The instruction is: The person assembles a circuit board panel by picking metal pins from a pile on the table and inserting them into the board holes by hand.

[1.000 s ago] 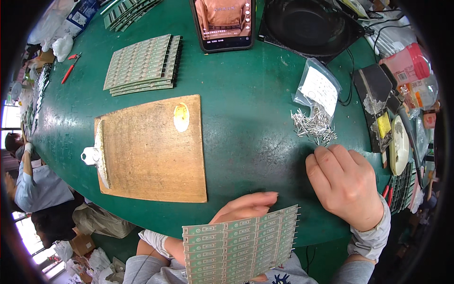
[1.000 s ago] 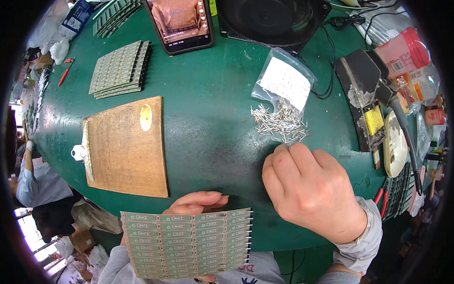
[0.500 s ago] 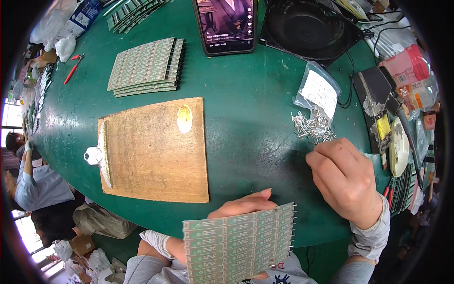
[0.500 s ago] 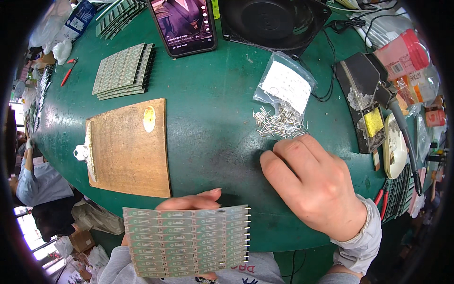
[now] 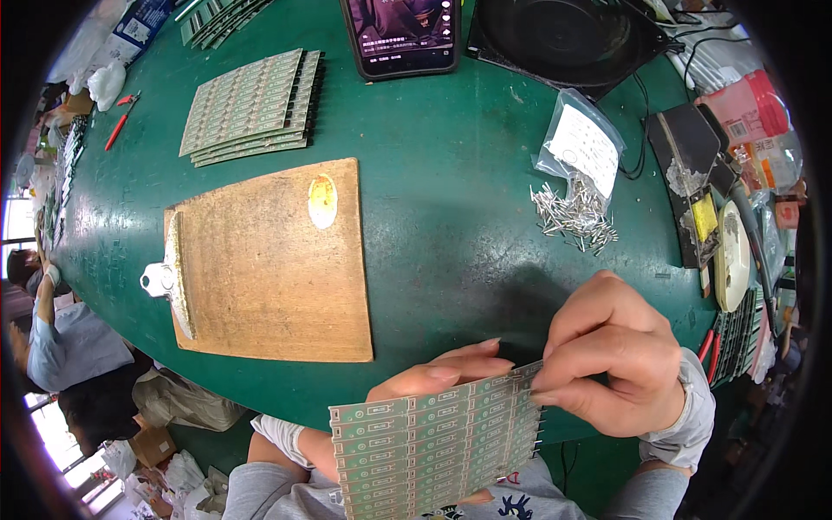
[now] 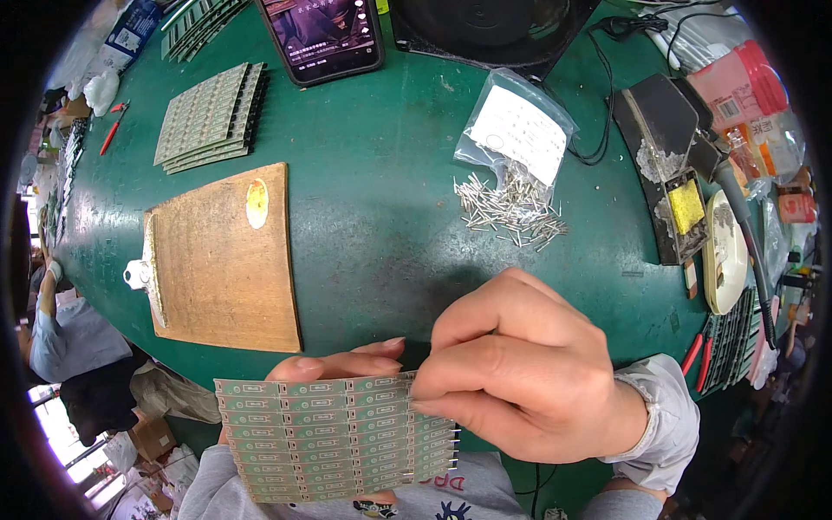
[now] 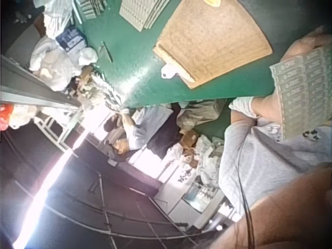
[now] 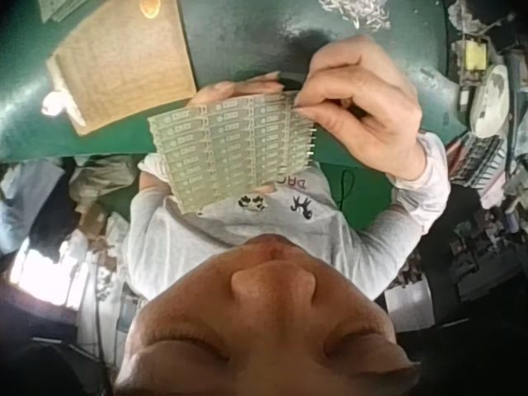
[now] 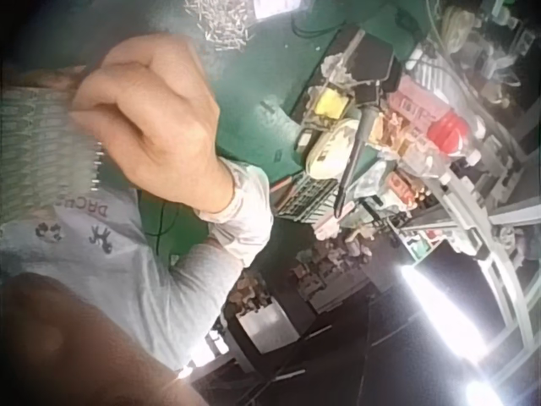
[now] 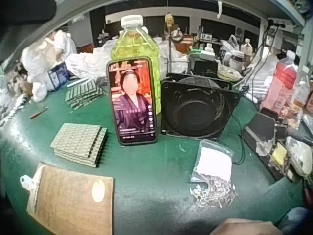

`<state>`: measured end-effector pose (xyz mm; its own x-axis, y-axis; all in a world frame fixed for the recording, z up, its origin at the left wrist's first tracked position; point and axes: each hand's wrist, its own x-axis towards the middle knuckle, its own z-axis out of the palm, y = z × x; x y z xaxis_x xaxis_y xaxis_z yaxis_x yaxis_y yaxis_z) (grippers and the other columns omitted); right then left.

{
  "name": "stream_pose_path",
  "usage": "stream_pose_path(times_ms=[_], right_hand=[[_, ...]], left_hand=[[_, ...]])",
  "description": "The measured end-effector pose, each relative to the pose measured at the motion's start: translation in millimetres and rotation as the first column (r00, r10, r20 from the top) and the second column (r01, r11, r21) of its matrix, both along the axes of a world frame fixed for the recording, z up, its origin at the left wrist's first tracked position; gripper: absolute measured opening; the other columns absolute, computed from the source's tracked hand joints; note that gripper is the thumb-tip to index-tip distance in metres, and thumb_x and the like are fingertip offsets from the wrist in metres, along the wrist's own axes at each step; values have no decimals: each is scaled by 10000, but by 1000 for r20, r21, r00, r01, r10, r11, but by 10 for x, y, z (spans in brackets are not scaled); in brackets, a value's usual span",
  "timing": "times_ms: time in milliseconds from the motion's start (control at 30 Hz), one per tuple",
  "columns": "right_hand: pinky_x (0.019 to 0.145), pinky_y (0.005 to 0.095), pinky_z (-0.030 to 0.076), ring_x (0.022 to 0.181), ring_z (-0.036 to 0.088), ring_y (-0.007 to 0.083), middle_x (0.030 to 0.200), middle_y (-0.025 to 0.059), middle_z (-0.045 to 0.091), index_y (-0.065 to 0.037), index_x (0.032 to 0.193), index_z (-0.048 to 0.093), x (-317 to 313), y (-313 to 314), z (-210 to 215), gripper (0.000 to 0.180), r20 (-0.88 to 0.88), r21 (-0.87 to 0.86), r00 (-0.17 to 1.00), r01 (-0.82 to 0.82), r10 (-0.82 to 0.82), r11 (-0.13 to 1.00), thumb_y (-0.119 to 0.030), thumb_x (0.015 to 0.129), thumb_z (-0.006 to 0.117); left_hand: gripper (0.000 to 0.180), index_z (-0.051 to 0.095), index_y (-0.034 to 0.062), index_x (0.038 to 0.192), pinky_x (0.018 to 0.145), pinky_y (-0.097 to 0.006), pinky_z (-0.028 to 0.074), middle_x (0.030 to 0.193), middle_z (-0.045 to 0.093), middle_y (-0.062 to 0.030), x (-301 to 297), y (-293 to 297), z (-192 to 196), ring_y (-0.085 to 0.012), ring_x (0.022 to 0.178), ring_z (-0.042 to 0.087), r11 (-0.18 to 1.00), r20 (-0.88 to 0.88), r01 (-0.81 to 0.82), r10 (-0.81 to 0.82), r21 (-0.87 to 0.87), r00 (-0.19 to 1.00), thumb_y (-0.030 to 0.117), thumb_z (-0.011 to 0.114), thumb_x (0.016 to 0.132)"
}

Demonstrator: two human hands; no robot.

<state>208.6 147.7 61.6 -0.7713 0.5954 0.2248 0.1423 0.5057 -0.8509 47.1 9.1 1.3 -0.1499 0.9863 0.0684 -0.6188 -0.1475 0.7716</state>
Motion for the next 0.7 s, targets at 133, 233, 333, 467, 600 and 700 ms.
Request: stream_pose_path(times_ms=[133, 233, 333, 467, 600, 700], right_hand=[[645, 310, 450, 744, 574, 196, 873, 48, 608, -70, 854, 714, 33, -7, -121, 185, 2, -11, 999, -43, 43, 999, -59, 694, 806], [645, 310, 451, 749, 574, 194, 874, 48, 606, -69, 858, 715, 26, -22, -116, 187, -7, -4, 999, -38, 38, 999, -61, 694, 804], [624, 314, 466, 738, 579, 212, 870, 69, 606, -46, 843, 717, -5, -35, -118, 207, -24, -17, 999, -27, 27, 999, -37, 655, 802], [665, 305, 436, 752, 566, 178, 881, 29, 599, -93, 868, 716, 11, -22, -164, 164, -12, 1, 998, -54, 54, 999, -81, 730, 804], [664, 306, 437, 752, 566, 178, 881, 29, 598, -93, 868, 716, 29, -25, -172, 162, -4, 21, 999, -44, 44, 999, -82, 732, 803], [659, 305, 435, 751, 566, 178, 881, 30, 598, -94, 868, 716, 16, -17, -181, 159, -9, 26, 999, -49, 49, 998, -86, 734, 802]], left_hand=[[757, 424, 16, 1324, 1088, -645, 294, 1153, 585, -335, 72, -10, -119, -433, 1180, 561, 990, -38, -117, 120, 79, 992, 307, 832, 756], [802, 394, 39, 1350, 1095, -620, 300, 1185, 571, -323, 65, -7, -126, -420, 1204, 542, 990, -80, -83, 92, 111, 992, 278, 847, 732], [853, 364, 62, 1376, 1102, -595, 306, 1218, 557, -311, 35, 3, -137, -407, 1229, 523, 989, -123, -51, 69, 142, 990, 249, 863, 708], [929, 324, 93, 1410, 1111, -562, 314, 1261, 539, -294, -13, 35, -158, -391, 1262, 497, 983, -179, -3, 36, 181, 983, 210, 883, 677], [1012, 284, 123, 1444, 1120, -528, 323, 1303, 520, -278, -55, 73, -183, -374, 1295, 472, 975, -228, 53, -2, 218, 974, 171, 903, 645], [1078, 254, 146, 1470, 1127, -503, 329, 1336, 506, -266, -101, 81, -192, -361, 1319, 453, 966, -277, 87, -17, 242, 961, 141, 919, 621]])
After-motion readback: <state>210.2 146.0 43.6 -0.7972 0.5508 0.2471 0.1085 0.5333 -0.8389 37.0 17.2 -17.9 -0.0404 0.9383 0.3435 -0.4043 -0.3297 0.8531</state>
